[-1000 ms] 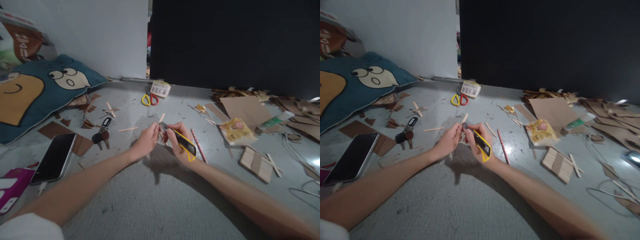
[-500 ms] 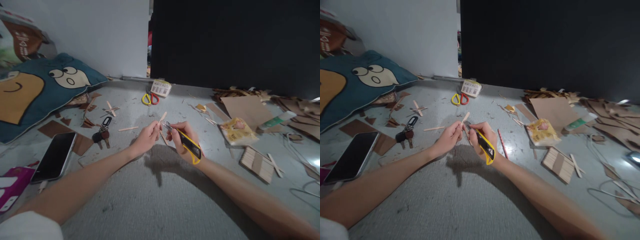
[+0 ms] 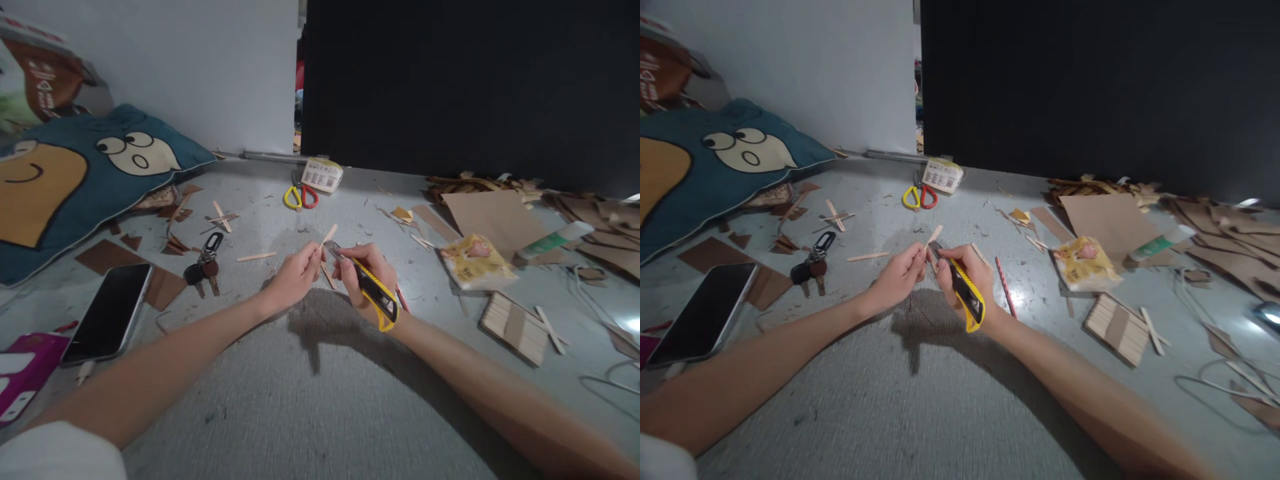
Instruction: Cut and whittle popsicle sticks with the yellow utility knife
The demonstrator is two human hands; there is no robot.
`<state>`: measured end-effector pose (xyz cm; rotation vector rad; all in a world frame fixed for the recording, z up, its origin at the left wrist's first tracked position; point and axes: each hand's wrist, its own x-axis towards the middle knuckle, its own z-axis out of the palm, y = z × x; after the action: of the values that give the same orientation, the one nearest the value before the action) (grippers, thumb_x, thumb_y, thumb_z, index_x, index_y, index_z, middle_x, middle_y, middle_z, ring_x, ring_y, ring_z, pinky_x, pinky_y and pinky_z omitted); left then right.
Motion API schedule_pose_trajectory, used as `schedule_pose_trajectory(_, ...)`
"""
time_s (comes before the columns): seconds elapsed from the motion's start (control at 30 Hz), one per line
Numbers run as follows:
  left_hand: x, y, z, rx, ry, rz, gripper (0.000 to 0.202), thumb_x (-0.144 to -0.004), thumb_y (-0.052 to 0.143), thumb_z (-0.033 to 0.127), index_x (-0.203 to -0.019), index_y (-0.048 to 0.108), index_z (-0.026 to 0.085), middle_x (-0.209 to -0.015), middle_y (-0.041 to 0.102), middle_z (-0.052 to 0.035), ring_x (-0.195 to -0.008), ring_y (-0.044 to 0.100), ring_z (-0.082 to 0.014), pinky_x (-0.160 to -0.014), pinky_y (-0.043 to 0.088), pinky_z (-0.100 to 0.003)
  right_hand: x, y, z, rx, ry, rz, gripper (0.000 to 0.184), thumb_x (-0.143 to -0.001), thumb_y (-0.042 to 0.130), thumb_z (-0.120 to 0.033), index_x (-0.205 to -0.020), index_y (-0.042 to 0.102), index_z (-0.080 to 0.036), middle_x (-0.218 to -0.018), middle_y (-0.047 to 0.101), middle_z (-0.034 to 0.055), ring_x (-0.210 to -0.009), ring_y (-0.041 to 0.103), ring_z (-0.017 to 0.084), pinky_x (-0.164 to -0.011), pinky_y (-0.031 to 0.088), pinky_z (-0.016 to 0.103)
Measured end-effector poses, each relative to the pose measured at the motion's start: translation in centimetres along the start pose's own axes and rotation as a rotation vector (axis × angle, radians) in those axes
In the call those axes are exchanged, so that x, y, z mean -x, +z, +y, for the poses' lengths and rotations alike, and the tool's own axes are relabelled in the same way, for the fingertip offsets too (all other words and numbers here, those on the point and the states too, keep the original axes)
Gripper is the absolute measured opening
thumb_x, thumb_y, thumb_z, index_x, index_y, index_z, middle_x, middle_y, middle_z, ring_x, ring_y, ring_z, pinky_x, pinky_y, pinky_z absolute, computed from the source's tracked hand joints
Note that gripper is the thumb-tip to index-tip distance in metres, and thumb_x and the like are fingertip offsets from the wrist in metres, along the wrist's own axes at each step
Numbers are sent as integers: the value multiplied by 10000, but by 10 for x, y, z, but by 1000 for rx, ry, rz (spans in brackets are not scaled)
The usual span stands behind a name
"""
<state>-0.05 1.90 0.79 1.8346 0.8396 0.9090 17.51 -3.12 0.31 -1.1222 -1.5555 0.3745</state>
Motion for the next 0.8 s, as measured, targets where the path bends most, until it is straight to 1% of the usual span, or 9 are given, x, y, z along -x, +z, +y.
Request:
schedule_pose_trajectory(0.17,0,1,-2,-44,24,12,361,-1104,355,498,-903,479,226,-627,445,60,-562,449,-122,-588,343,-267,1,1,-4,47,-16,-8,167,-993,642,-419,-1021,618,-256,-742,722,8,-603,675,172,-601,513,330)
schedule_pose_trajectory(0.27,-1,1,-3,-60,23,6,346,-1109,353,476,-901,472,227,-632,458,58,-563,462,-122,-587,344,-266,2,2,-4,2,24,-9,192,-1002,634,-443,-1017,622,-251,-747,731,11,-605,683,171,-597,526,329)
schedule_pose_trajectory(0.4,0,0,-4,-73,35,2,319,-1114,337,443,-935,484,223,-633,468,60,-557,453,-120,-585,346,-266,1,3,-7,-159,124,0,237,-1009,642,-480,-1023,623,-244,-764,746,8,-643,721,169,-646,575,337)
schedule_pose_trajectory(0.5,0,0,-3,-82,30,14,319,-1114,337,440,-930,481,223,-622,451,64,-554,444,-119,-586,343,-266,-2,5,-13,-307,185,11,265,-998,660,-498,-1012,606,-239,-786,758,9,-612,719,153,-621,596,324)
schedule_pose_trajectory(0.57,0,1,-2,-77,21,18,333,-1114,339,460,-933,487,221,-625,449,62,-558,441,-120,-582,339,-265,-3,5,-17,-368,219,10,281,-991,670,-509,-1008,596,-238,-802,763,13,-600,716,147,-612,612,321)
schedule_pose_trajectory(0.7,-1,1,-4,13,-13,-6,376,-1102,354,531,-947,494,218,-647,437,57,-555,416,-118,-561,328,-263,-5,6,-17,-416,249,-3,303,-997,659,-533,-1017,581,-241,-804,758,7,-606,720,144,-640,641,332)
schedule_pose_trajectory(0.8,-3,1,-8,122,-37,-55,386,-1088,370,572,-1051,507,212,-649,429,67,-539,387,-119,-545,322,-266,-7,4,-11,-453,258,-3,315,-991,666,-544,-994,589,-238,-775,749,1,-610,725,151,-622,637,329)
